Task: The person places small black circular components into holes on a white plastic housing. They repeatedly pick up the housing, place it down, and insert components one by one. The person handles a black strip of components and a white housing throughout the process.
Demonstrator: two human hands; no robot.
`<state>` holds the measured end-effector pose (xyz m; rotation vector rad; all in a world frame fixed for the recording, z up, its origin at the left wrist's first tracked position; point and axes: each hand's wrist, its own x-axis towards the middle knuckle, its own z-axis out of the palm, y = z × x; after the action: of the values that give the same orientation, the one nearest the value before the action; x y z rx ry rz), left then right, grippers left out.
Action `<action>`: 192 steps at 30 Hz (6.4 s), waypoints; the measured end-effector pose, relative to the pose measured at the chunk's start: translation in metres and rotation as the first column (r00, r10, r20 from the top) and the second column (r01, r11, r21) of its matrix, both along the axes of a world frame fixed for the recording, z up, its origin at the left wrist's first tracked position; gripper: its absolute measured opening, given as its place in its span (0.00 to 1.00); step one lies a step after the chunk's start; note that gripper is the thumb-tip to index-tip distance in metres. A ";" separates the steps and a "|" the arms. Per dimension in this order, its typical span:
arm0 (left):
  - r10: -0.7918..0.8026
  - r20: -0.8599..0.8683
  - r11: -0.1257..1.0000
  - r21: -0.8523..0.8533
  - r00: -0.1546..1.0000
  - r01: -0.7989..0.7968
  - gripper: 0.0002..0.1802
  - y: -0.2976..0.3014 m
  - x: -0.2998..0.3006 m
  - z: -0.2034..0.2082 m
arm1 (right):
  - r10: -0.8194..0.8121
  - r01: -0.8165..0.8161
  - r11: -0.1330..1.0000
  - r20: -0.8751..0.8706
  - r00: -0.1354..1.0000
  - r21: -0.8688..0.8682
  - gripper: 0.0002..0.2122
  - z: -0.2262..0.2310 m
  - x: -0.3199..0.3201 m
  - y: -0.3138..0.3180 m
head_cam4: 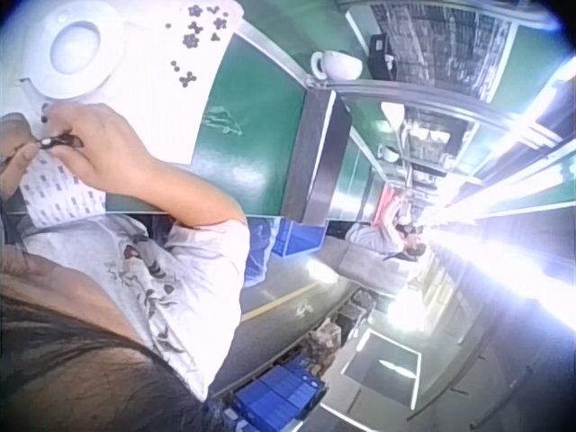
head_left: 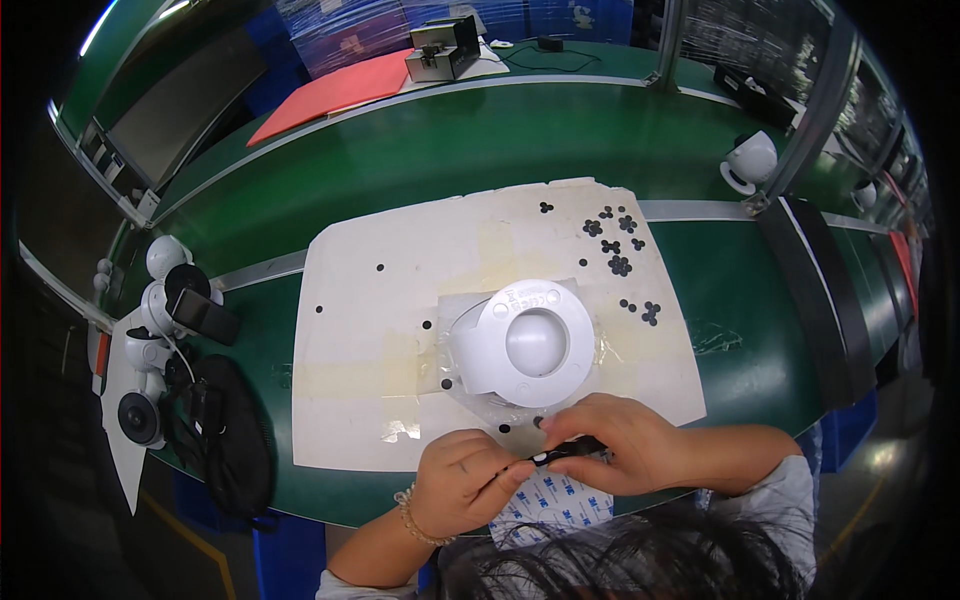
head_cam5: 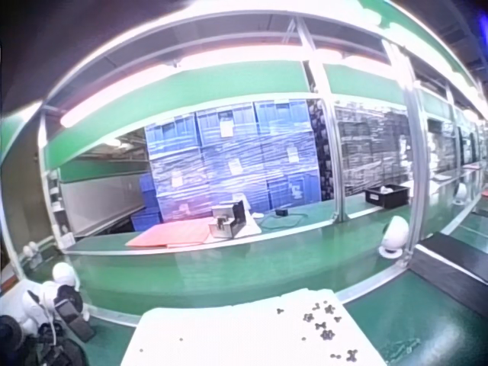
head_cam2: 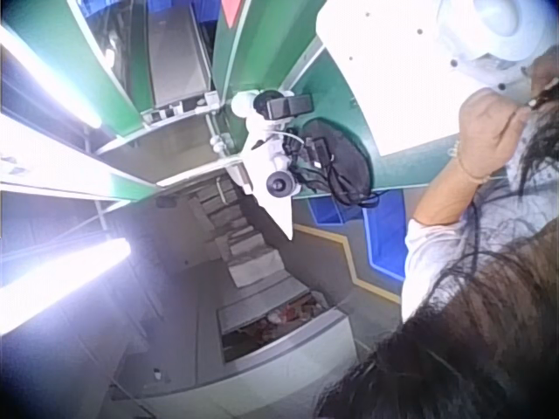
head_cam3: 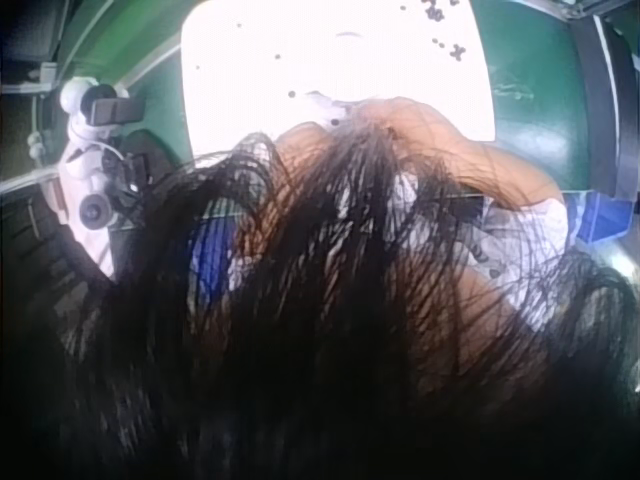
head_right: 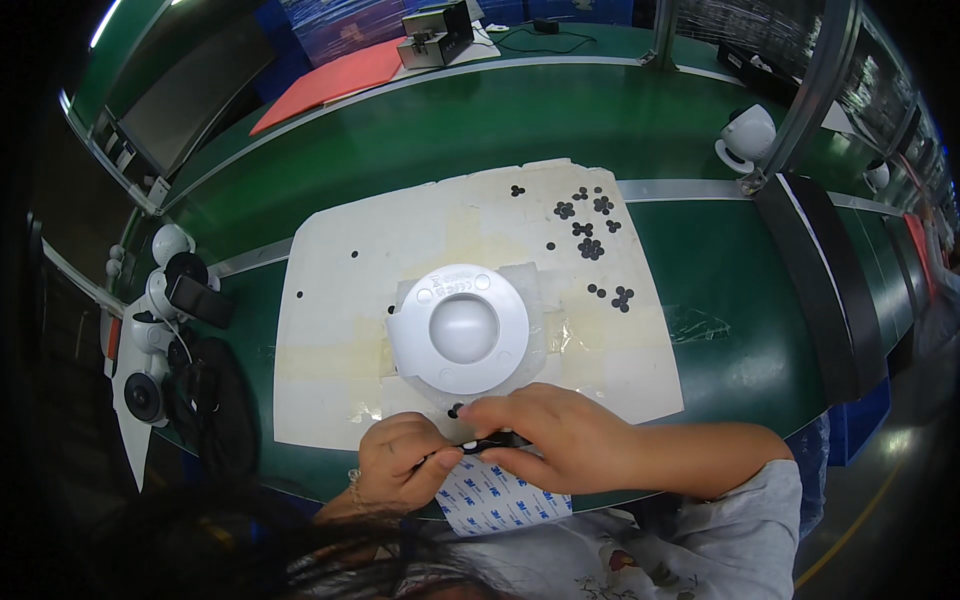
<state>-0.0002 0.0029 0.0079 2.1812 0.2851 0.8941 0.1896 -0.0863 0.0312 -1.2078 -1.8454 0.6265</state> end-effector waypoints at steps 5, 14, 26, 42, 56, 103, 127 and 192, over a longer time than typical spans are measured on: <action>-0.003 0.005 1.000 -0.007 1.000 0.003 0.06 0.000 0.000 -0.001 | 0.026 -0.037 0.990 0.083 0.996 0.137 0.16 -0.004 0.003 0.001; 0.043 -0.017 0.999 -0.001 0.999 -0.043 0.05 0.000 -0.002 0.002 | 0.120 -0.157 0.944 0.140 0.983 0.290 0.17 -0.003 0.009 -0.003; 0.061 0.041 0.982 0.177 0.997 -0.068 0.11 -0.001 0.005 0.005 | 0.114 -0.134 0.985 0.171 0.979 0.110 0.13 0.001 0.002 0.001; 0.065 0.025 0.976 0.206 0.998 -0.069 0.13 -0.001 0.003 0.000 | 0.242 -0.229 0.927 -0.009 0.970 0.296 0.11 0.003 0.005 0.001; 0.178 0.023 0.925 0.337 0.984 -0.175 0.13 0.002 0.002 -0.008 | -0.128 0.124 0.991 -0.538 0.833 -0.045 0.29 0.026 0.033 0.067; 0.214 -0.026 0.898 0.399 0.977 -0.186 0.12 -0.001 -0.002 -0.005 | -0.069 0.090 0.968 -0.097 0.993 0.236 0.26 0.020 0.009 0.074; 0.226 -0.036 0.876 0.446 0.973 -0.187 0.12 -0.001 -0.002 -0.005 | -0.178 0.166 0.980 0.112 0.978 0.105 0.01 0.004 0.006 0.027; 0.169 0.034 0.956 0.237 0.985 -0.172 0.08 -0.007 -0.003 0.007 | 0.002 -0.049 0.942 0.142 0.990 0.331 0.22 -0.008 0.002 0.005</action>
<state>-0.0032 -0.0040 0.0145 2.3988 0.3803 1.0873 0.1914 -0.0813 0.0235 -1.0228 -1.9900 0.2301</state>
